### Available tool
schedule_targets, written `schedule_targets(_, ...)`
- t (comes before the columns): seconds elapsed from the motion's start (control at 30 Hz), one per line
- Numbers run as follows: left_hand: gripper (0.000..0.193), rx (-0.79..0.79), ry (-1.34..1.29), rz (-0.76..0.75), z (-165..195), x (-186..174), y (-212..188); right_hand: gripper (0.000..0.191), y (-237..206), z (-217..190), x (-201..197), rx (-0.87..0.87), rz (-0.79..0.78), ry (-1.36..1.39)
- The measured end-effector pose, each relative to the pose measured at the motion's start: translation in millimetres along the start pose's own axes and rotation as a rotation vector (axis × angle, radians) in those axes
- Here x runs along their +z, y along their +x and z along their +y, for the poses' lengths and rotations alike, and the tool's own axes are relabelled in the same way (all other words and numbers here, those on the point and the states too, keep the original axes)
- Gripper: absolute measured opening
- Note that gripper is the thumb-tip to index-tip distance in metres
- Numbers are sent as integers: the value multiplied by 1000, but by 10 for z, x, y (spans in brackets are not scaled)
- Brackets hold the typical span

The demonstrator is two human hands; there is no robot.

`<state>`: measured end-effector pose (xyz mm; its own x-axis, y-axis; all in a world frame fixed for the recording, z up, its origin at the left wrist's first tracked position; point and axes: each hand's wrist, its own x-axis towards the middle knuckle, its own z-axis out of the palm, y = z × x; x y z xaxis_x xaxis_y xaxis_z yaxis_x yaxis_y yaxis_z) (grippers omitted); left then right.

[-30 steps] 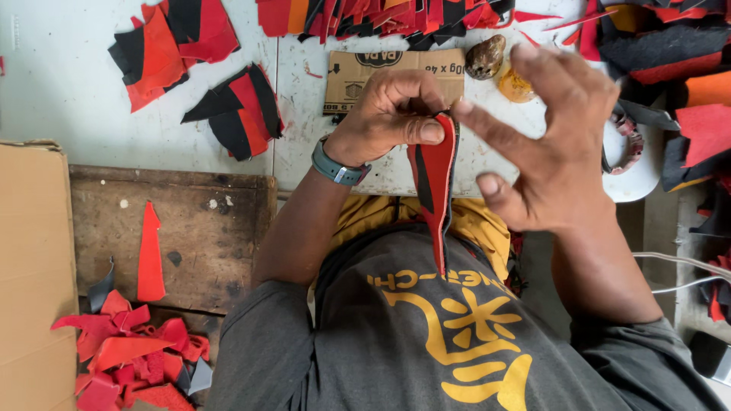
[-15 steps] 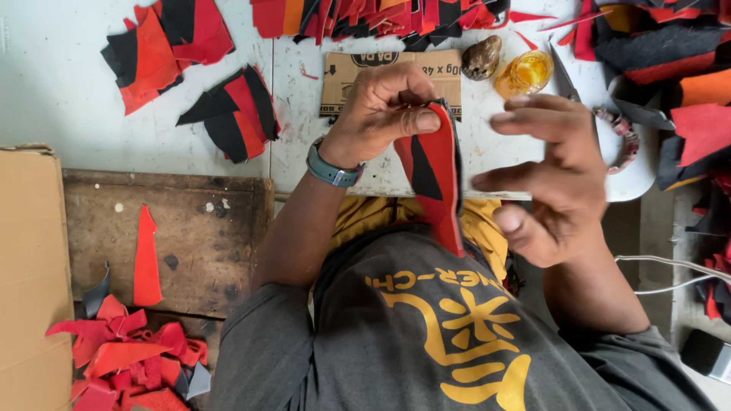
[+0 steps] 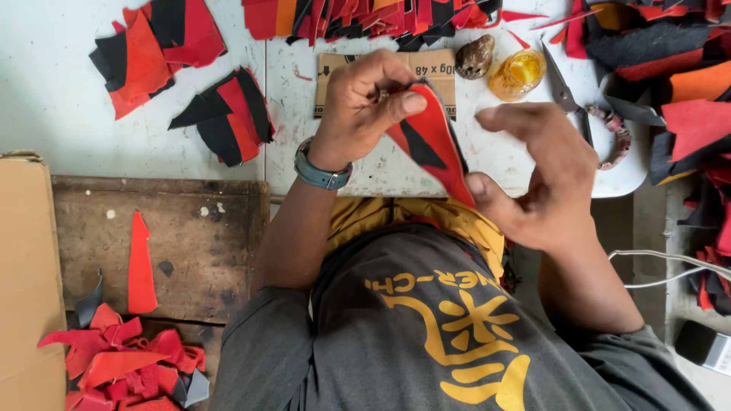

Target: The person sits at a workbench covered with cut red, black and orange foam pieces and assembles them into layered panels. They pick up pieces, align them by hand, press the edges together, and reach for a jar of glue on the table while working on one piece at a time.

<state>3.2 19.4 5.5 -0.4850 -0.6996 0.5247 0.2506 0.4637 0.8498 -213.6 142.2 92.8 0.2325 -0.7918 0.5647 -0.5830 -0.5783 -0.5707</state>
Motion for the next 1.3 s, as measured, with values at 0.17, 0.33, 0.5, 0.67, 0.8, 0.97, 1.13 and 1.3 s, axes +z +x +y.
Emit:
schedule_targets(0.17, 19, -55, 207, 100, -98, 11, -7, 80, -30, 107, 164, 394, -20, 27)
schedule_targets(0.33, 83, -85, -647, 23, -426, -343, 55, 86, -85, 348, 33, 463, 275, 718)
schedule_targets(0.5, 146, -184, -1289, -212, -808, 244, -79, 80, -73, 719, 162, 337, 347, 890)
schedule_targets(0.67, 100, -278, -1056, -68, -810, 372, -284, 77, -185, 957, 285, 309, 304, 449)
schedule_targets(0.8, 47, -399, -721, 188, -775, 460, -250, 79, -250, 963, 374, 349, 323, 362)
schedule_targets(0.97, 26, -289, -541, 334, -812, 578, -263, 83, -204, 950, 275, 240, 220, 402)
schedule_targets(1.13, 40, -405, -849, 430, -799, 175, -376, 66, -112, 1307, -284, 122, 9, -293)
schedule_targets(1.3, 45, -552, -1068, 435, -892, 85, -450, 42, -100, 1823, -100, 128, -260, -676)
